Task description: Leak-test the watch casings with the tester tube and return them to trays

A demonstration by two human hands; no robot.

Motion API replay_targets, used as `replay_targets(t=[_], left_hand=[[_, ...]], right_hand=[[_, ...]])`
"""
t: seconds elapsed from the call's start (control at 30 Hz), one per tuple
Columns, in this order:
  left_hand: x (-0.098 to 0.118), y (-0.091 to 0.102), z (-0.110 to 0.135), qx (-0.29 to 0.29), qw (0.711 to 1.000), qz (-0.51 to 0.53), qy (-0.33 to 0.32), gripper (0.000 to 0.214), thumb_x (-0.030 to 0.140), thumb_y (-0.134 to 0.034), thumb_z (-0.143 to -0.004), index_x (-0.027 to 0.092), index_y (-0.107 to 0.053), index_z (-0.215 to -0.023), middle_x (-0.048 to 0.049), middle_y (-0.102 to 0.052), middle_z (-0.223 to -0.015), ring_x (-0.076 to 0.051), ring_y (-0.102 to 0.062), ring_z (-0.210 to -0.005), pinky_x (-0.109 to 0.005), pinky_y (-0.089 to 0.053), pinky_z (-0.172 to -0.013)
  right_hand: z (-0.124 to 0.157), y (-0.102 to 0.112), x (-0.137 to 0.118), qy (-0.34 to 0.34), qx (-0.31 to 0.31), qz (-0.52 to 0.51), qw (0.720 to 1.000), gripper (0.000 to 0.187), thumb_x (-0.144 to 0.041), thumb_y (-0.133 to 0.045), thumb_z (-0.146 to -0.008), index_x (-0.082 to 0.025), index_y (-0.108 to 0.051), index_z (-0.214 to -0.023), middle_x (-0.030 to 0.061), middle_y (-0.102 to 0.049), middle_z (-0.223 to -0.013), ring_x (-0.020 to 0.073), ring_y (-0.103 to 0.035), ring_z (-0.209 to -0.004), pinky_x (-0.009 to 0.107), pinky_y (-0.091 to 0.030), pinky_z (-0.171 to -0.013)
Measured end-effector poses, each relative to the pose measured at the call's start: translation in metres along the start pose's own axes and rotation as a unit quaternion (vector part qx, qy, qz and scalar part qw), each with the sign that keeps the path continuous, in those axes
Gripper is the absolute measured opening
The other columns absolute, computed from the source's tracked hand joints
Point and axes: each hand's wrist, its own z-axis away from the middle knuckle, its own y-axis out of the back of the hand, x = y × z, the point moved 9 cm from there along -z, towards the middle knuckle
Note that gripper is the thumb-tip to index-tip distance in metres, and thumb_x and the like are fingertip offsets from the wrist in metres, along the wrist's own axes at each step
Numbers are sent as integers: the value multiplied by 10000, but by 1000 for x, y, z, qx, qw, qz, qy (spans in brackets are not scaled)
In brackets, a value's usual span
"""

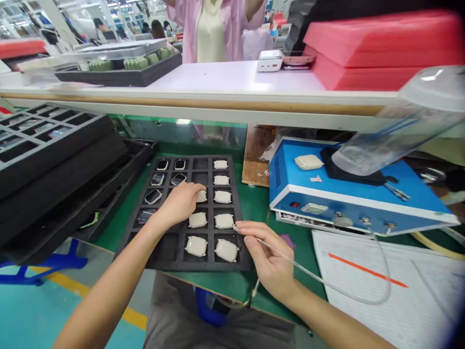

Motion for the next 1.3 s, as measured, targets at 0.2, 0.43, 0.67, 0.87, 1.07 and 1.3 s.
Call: replay_targets(t=[0.2, 0.43, 0.67, 0.87, 1.07, 1.3], left_hand=[[-19, 10, 10, 26, 998, -35, 42, 400, 167, -500, -987, 186, -716, -1323, -112, -722, -1373, -296, -649, -1275, -432, -482, -1108], [-54, 26, 34, -5, 990, -76, 114, 343, 245, -650, -913, 223, -779, -1230, -138, -811, -1146, -381, -758, -1060, -474, -558, -949], [-18, 28, 44, 103, 987, 35, 117, 332, 242, -557, -984, 217, -754, -1250, -100, -792, -1236, -284, -755, -1115, -386, -556, -986], [50, -41, 72, 114, 824, 529, 170, 300, 332, -785, -840, 174, -776, -1095, -95, -831, -1044, -237, -796, -931, -308, -626, -822], [48, -51, 75, 183, 731, 628, 193, 342, 273, -859, -794, 200, -665, -1066, -43, -791, -970, -179, -765, -888, -260, -615, -800], [45, -47, 83, 210, 738, 609, 199, 321, 320, -873, -791, 167, -695, -1010, -71, -799, -958, -181, -768, -863, -236, -601, -781]], right_hand=[[1, 0, 3, -1, -5, 11, 1000, 222, -106, -618, -997, -255, -759, -1080, 58, -781, -1096, 186, -755, -1053, 327, -620, -928], [4, 0, 8, -20, 0, 2, 1000, 212, -127, -624, -1005, -264, -762, -1091, 49, -784, -1080, 182, -752, -1045, 316, -618, -919], [2, 5, 7, -32, 38, -11, 999, 205, -154, -609, -1021, -270, -763, -1088, 45, -783, -1054, 174, -763, -989, 297, -635, -869], [-4, 10, -1, -2, 49, -16, 999, 249, -111, -568, -1030, -266, -744, -1111, 52, -771, -1103, 184, -746, -1090, 325, -612, -954], [-2, 7, 2, -13, 31, -24, 999, 238, -120, -575, -1033, -267, -738, -1126, 61, -766, -1120, 204, -742, -1109, 369, -611, -967], [-2, 7, -1, -12, 43, -17, 999, 205, -156, -570, -1044, -254, -740, -1106, 76, -778, -1088, 219, -762, -1061, 397, -639, -916]])
